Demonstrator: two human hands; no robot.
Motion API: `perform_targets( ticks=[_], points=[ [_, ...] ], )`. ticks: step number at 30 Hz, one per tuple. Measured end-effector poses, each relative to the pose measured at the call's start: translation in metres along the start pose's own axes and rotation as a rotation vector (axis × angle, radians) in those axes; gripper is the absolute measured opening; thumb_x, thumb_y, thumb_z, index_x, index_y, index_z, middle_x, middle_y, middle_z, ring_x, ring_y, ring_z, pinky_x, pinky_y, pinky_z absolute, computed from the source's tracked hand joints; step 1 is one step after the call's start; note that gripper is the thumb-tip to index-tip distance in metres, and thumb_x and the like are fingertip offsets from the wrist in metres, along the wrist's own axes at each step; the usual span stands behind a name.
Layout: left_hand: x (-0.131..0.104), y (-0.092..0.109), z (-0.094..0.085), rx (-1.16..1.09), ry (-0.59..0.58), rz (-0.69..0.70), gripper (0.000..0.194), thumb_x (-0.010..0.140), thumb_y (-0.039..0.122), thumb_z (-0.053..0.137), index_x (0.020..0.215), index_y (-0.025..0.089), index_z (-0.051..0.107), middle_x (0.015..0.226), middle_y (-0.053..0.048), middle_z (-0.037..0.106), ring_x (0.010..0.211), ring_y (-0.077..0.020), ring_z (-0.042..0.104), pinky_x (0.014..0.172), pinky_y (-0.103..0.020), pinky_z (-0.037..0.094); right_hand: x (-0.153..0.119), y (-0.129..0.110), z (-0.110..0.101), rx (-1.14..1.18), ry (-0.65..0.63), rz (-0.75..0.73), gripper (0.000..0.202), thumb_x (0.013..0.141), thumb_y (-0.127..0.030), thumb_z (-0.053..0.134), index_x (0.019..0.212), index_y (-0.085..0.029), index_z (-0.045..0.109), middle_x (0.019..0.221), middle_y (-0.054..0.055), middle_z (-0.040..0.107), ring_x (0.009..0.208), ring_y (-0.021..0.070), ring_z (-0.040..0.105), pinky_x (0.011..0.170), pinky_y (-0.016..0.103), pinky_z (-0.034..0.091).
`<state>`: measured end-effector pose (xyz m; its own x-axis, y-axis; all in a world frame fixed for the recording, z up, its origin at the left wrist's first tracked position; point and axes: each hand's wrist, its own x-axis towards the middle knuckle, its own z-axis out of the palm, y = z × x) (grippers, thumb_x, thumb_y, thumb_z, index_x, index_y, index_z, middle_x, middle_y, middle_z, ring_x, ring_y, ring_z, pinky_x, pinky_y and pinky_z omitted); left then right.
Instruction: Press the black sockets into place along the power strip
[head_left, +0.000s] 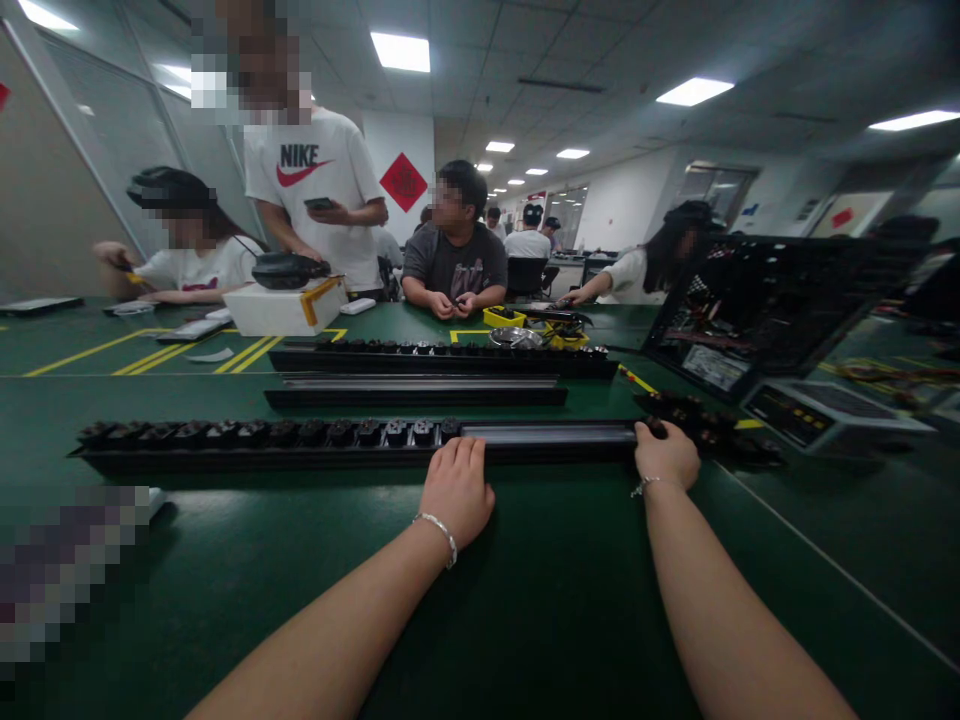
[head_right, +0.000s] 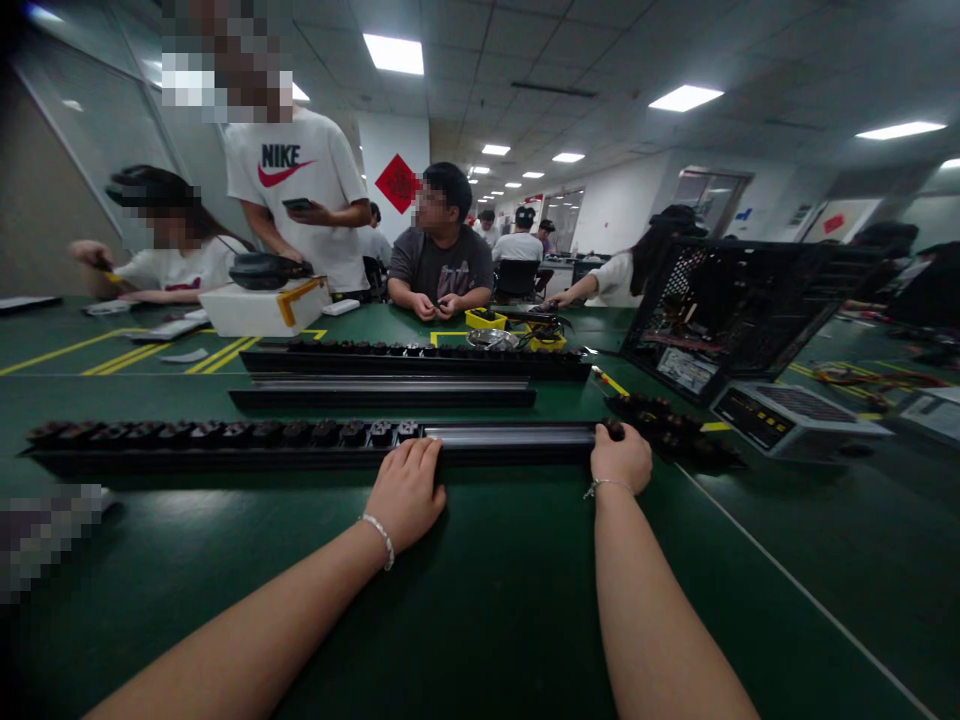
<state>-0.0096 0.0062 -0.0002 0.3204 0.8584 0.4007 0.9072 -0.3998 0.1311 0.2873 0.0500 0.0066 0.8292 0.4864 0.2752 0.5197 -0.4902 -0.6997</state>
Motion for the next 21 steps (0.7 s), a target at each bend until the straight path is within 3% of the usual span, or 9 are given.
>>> perform_targets(
  ticks=[21],
  points=[
    [-0.0003, -0.0017, 0.0013, -0.001, 0.023, 0.009, 0.055, 0.076, 0.024, 0.048, 0.13, 0.013, 0.04, 0.128, -0.009, 0.051, 0.121, -0.0252, 0.039, 0.103, -0.039, 0.03, 0.0021, -0.0015, -0.003, 0.012, -0.002, 0.037, 0.045, 0.073, -0.043, 0.055, 0.109, -0.019, 0.064, 0.106, 0.014, 0.06, 0.094, 0.0299, 0.056, 0.082, 0.044, 0.044]
  ],
)
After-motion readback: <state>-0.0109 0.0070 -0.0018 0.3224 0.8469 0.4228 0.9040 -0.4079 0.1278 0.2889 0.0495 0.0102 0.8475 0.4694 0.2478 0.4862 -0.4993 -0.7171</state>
